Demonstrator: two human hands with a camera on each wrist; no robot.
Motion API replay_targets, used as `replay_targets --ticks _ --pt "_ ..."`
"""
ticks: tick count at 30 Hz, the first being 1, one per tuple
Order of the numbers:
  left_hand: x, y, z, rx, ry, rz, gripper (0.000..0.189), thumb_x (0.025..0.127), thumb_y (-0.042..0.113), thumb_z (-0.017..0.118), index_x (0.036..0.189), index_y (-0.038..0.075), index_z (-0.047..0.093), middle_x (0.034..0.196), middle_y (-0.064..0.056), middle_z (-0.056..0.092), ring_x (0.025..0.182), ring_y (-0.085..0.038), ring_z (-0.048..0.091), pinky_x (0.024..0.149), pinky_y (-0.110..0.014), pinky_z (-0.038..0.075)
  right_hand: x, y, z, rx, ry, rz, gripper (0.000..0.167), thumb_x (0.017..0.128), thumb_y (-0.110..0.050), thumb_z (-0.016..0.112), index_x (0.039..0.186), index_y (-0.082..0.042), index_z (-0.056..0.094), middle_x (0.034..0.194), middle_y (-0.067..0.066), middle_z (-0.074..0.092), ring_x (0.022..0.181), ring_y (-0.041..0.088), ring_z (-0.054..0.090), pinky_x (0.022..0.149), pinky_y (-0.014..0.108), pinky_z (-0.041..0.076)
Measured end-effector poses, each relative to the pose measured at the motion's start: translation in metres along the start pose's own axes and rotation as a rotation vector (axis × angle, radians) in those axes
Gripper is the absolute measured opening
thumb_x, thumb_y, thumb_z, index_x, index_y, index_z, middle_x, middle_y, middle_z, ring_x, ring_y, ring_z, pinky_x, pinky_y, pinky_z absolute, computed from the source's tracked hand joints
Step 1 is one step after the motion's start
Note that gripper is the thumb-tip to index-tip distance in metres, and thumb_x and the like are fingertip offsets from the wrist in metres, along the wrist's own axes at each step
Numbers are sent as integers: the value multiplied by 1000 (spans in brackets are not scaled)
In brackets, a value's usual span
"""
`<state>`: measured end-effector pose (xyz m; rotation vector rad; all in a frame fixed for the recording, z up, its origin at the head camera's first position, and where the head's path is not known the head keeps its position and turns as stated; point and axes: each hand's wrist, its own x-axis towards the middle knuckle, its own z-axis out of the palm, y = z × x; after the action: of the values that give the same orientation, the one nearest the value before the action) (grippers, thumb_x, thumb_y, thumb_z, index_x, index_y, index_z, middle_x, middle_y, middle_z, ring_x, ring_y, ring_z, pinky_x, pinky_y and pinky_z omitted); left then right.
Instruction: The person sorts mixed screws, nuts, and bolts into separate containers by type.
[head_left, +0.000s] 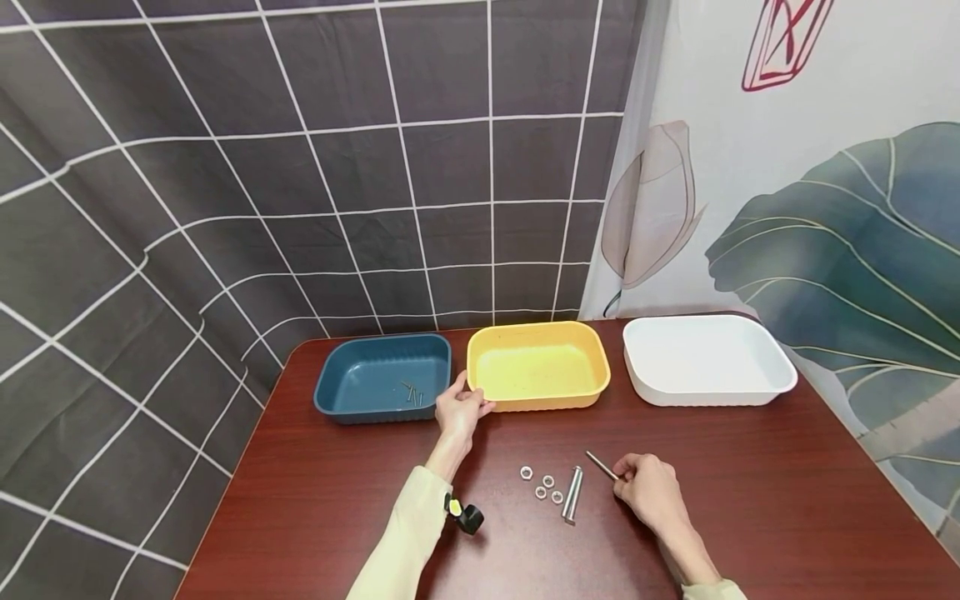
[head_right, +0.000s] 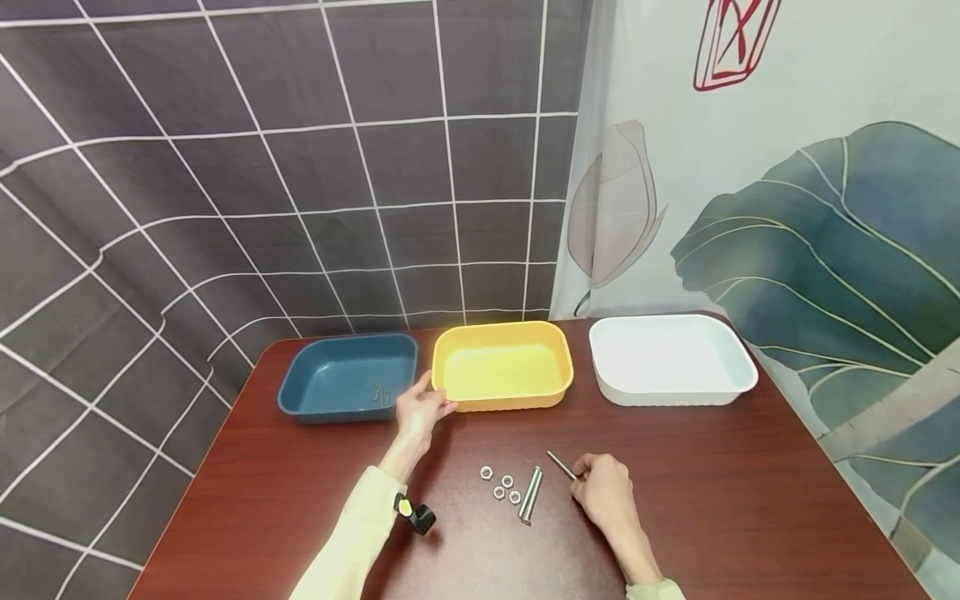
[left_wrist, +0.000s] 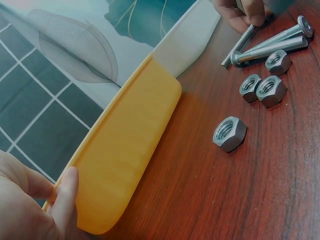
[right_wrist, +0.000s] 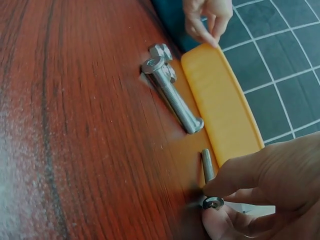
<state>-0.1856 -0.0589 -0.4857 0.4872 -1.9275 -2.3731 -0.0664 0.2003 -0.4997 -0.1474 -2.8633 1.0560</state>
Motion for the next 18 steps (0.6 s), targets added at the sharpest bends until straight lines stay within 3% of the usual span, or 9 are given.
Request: replay_targets --ticks 4,10,18 --pt "0 1 0 5 -5 -4 56 91 -12 60 144 -3 50 78 -11 53 60 -12 63 68 -30 64 0 -1 0 30 -22 20 13 67 1 68 75 -10 69 66 -5 56 62 15 51 53 31 45" --pt "0 1 0 10 -3 -2 55 91 -12 60 145 -2 50 79 -11 53 60 -11 63 68 -30 64 7 -8 -6 222 -58 84 14 71 3 67 84 -2 70 69 -1 62 57 14 55 50 24 46" --pt "1 0 -1 -10 -9 5 56 90 -14 59 144 -4 49 77 -11 54 59 -12 64 68 -31 64 44 -37 -21 476 -89 109 18 81 6 63 99 11 64 76 5 62 60 19 55 49 23 49"
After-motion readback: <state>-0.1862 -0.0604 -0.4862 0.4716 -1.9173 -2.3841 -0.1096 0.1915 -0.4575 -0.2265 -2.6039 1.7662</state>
